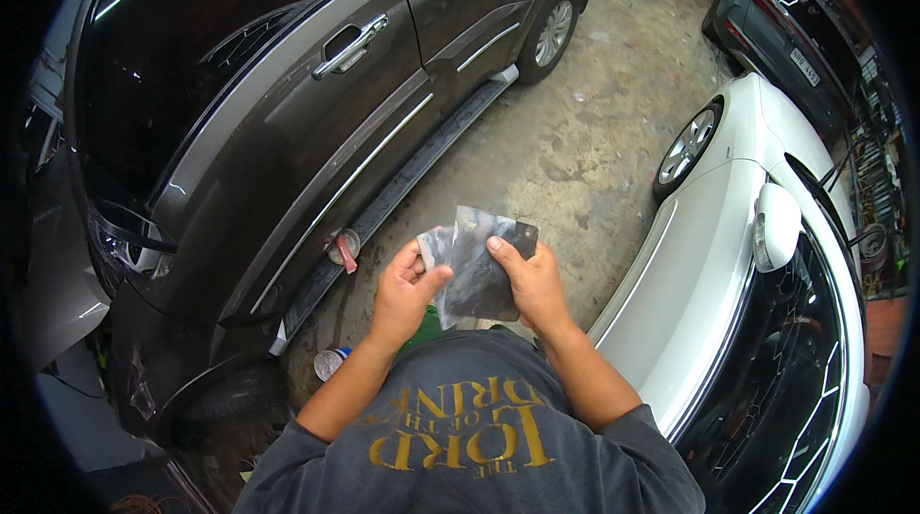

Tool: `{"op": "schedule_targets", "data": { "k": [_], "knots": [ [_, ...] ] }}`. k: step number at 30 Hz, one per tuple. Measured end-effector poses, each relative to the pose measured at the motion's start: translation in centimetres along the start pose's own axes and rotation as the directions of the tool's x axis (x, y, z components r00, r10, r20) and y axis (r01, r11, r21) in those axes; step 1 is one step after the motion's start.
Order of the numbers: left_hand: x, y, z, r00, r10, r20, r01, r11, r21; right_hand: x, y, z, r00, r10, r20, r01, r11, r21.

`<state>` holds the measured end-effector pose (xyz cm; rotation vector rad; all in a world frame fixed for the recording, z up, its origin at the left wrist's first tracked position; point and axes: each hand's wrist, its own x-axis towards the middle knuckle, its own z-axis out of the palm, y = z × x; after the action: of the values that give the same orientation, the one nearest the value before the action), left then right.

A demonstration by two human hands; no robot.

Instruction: The person sands a damaged area on the front bumper of a dark gray SUV using sandpaper. They walk through the garage, retrieve sandpaper, and repeatedly rub the sanded area, occasionally dipping the sandpaper into a bucket of water.

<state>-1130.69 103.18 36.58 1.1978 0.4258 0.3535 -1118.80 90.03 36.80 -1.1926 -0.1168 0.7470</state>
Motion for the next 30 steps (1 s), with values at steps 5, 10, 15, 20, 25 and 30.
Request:
{"op": "schedule_targets", "data": {
  "k": [5, 10, 15, 20, 25, 30],
  "knots": [
    [-0.2, -0.8, -0.3, 0.999, 0.034, 0.036, -0.038, 0.990, 0.135, -0.2, 1.8, 0.4, 0.999, -0.033, 0.024, 0.033, 0.999, -0.019],
    [0.3, -0.9, -2.2, 0.956, -0.153, 0.250, 0.114, 0.980, 0.163, 1.2, -0.3, -1.5, 0.956, 0.078, 0.282, -0.004, 0.967, -0.255],
    [0.2, -1.1, -3.2, 0.991, -0.099, 0.091, 0.107, 0.991, -0.086, 1.8, 1.0, -1.7, 0.995, 0.059, 0.086, -0.063, 0.997, 0.041],
    [-0.2, -3.6, -6.4, 0.993, 0.114, 0.042, -0.120, 0.869, 0.480, 2.4, 1.1, -1.2, 0.958, 0.281, 0.053, -0.265, 0.803, 0.533],
    [-1.3, -3.0, -2.0, 0.988, 0.129, 0.087, -0.147, 0.960, 0.237, 1.6, 3.5, 0.7, 0.946, 0.235, 0.223, -0.323, 0.727, 0.606],
    [-1.7, -4.5, -4.4, 0.999, 0.017, -0.036, -0.015, 0.998, 0.060, 1.3, 4.3, 0.7, 0.980, 0.134, 0.144, -0.158, 0.972, 0.172]
  ]
}}
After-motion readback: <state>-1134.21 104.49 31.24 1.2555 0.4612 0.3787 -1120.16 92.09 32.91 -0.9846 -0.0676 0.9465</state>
